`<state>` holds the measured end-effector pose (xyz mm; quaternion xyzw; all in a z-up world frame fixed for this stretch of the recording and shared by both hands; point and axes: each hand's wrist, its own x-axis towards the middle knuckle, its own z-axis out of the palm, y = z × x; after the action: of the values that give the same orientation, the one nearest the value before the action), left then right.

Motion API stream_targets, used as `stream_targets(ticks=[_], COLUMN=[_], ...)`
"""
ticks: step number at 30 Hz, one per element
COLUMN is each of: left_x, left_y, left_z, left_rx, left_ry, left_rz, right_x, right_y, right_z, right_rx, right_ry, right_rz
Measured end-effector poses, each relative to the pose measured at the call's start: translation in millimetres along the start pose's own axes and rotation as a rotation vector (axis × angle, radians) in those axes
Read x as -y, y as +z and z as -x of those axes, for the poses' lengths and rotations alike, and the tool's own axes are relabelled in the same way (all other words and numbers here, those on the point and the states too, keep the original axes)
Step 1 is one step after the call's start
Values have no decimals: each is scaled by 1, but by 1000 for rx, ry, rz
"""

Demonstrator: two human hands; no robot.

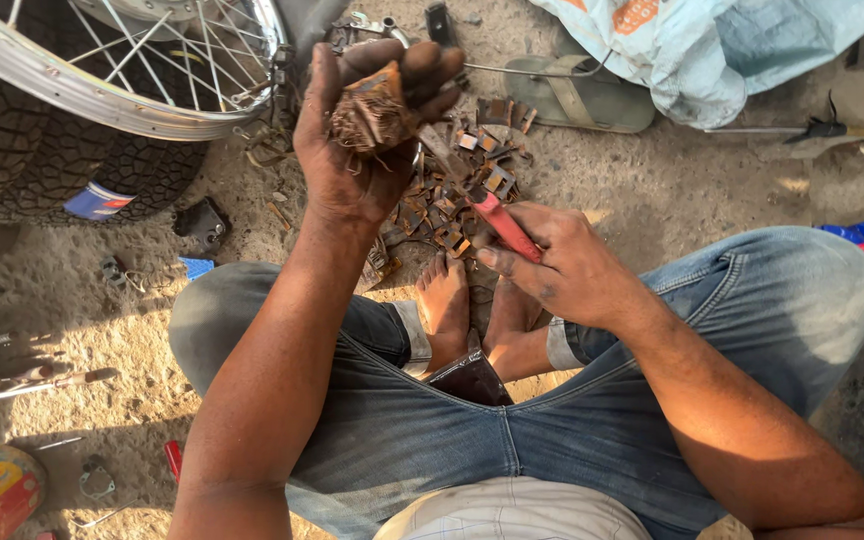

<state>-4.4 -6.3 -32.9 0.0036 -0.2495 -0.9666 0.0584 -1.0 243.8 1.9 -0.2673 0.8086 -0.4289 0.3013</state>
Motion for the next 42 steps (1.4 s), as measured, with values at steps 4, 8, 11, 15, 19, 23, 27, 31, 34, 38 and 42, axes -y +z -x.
stream_targets(ticks=[4, 8, 11, 15, 19, 23, 27, 31, 34, 38, 42], left_x=[-1, -1, -2, -5, -5, 1, 2, 0, -4, -5, -2], left_y=[-1, -1, -1, 0, 1, 0, 2, 4, 0, -5, -6], left_z=[1, 2, 4, 2, 3, 3, 3, 6, 9, 7, 7], left_rx=[-17, 64, 148, 172, 190, 187, 181, 70, 13, 26, -25], left_ry=[-10, -9, -30, -86, -80, -94, -111, -118, -114, -80, -77], left_rz=[25, -17, -67, -62, 18, -13, 12, 70, 106, 59, 20], right_x=[-5, -10, -14, -17, -21, -30, -33, -27, -20, -12, -16], right_y=[5, 9, 12, 12, 16, 20, 24, 26, 33, 48, 50], right_z=[-2, -3, -3, -5, -7, -4, -5, -11, -18, -26, -31], right_rx=[54, 118, 182, 235, 156, 156, 261, 218, 155, 68, 41], right_ry=[-68, -62, 105, 188, -38, -40, 288, -45, -122, -79, -56], right_rz=[-155, -360, -492, -659, -461, -508, -668, -535, -346, -176, -161])
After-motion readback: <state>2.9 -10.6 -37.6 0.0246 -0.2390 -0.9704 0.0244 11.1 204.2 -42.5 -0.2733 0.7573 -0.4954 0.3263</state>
